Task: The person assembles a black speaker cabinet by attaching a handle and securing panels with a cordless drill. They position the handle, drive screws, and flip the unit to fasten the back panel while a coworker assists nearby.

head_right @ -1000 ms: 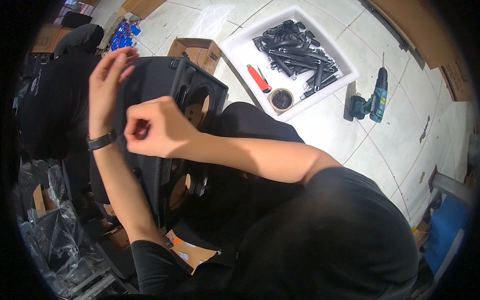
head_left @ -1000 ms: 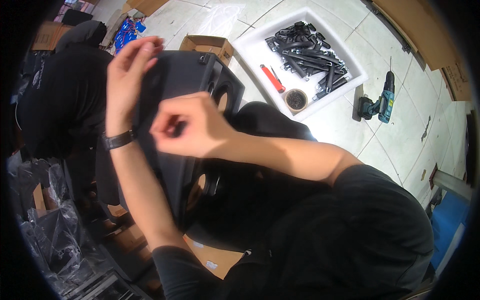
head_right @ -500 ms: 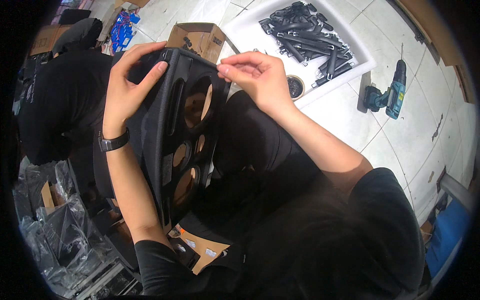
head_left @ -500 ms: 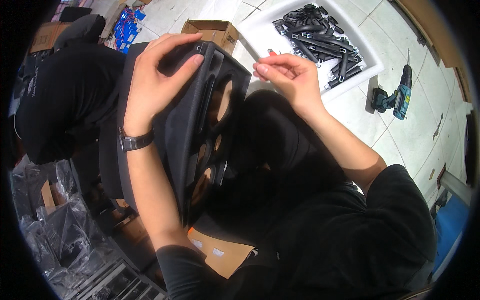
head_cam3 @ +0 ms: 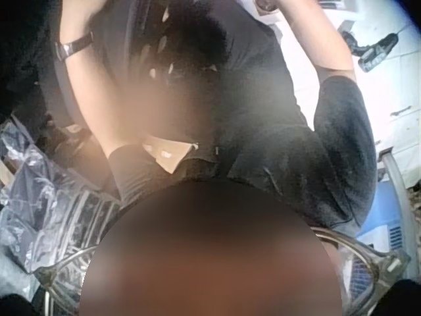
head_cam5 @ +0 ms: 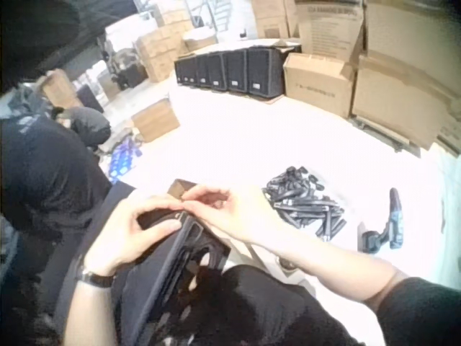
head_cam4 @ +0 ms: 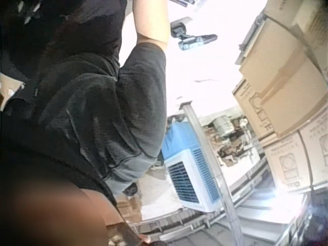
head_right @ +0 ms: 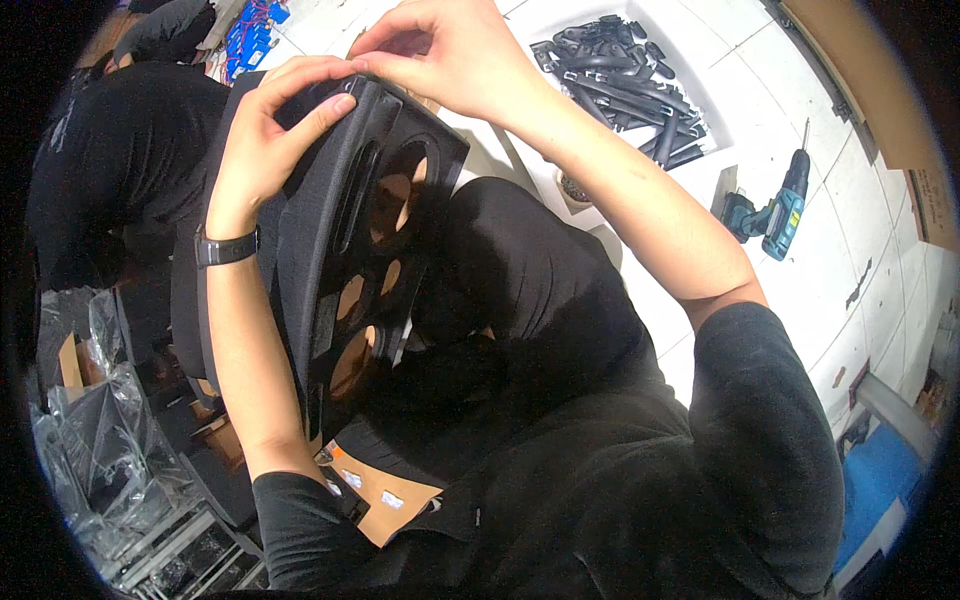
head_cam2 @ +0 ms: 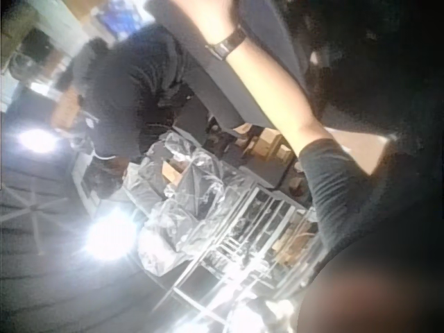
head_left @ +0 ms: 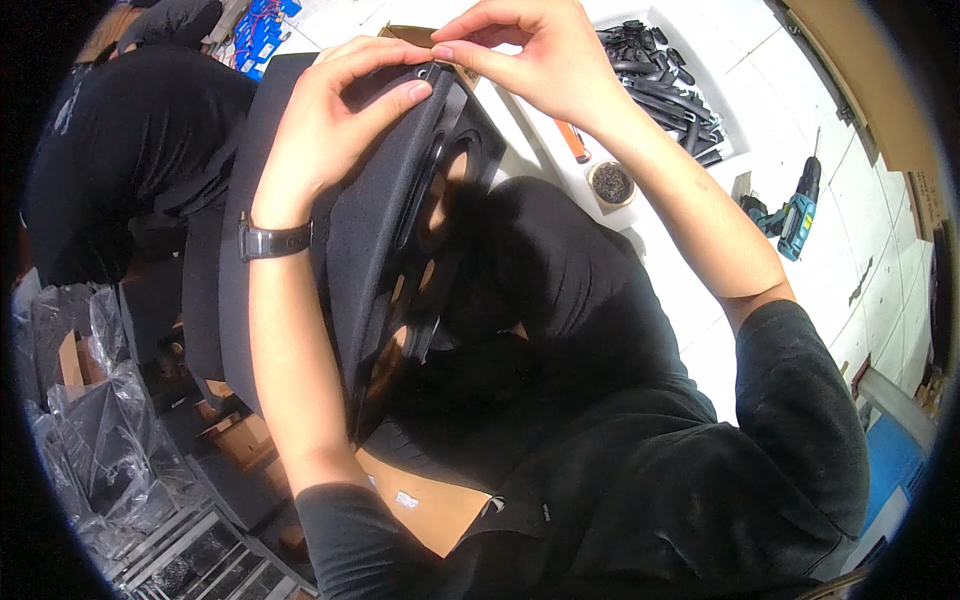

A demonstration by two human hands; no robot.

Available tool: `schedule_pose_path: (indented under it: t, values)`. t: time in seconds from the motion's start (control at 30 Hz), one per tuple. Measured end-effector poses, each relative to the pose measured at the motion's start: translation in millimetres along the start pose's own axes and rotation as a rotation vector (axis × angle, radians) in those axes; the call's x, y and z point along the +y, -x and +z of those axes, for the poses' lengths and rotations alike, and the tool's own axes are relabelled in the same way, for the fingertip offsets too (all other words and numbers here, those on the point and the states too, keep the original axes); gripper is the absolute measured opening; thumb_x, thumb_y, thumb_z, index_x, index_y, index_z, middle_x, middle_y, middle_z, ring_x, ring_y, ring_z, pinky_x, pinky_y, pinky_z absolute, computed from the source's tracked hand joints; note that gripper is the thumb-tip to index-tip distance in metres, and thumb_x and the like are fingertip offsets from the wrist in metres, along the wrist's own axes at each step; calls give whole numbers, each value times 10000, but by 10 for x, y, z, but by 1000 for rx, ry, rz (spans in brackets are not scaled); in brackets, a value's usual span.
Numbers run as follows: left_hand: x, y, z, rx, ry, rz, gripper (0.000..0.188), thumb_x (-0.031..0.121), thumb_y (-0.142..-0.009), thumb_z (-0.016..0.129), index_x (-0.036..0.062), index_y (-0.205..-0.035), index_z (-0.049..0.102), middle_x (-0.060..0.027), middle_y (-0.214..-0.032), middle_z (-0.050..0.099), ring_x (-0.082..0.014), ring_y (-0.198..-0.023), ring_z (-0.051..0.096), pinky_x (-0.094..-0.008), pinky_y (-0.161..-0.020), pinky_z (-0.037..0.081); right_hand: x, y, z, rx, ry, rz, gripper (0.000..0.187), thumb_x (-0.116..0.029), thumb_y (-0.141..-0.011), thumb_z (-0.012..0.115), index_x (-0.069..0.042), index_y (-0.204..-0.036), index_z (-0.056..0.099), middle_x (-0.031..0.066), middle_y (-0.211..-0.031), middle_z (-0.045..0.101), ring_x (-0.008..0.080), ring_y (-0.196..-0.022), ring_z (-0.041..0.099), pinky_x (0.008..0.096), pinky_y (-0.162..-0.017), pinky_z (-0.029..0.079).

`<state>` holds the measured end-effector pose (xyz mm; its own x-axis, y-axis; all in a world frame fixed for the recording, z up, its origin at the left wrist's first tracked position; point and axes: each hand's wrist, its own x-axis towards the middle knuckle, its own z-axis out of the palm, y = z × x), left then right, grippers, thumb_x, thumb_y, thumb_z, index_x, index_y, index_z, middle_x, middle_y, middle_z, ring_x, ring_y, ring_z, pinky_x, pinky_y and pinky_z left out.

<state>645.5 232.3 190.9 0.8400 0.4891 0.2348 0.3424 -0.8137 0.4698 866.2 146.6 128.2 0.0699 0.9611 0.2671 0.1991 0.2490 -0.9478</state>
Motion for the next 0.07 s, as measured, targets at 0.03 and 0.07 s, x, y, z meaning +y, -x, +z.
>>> schedule_pose_path:
  t: [0.03, 0.07]
  values:
    - [-17, 6, 12, 11, 6, 2, 313, 268, -916, 808, 116, -1188, 782, -67, -1211, 748, -264, -1186, 665, -388, -1085, 470, -24, -18, 1, -24, 86, -1, 239, -270, -998, 738, -82, -1136, 792, 108, -1003, 793, 182, -914, 734, 322, -843, 580]
    - [-31, 19, 15, 6, 33, -4, 311, 273, -922, 804, 116, -1190, 781, -75, -1232, 745, -266, -1211, 656, -386, -1113, 447, -47, -36, 6, -40, 103, -29, 248, -277, -997, 742, -101, -1165, 791, 118, -1027, 795, 195, -919, 738, 332, -863, 582]
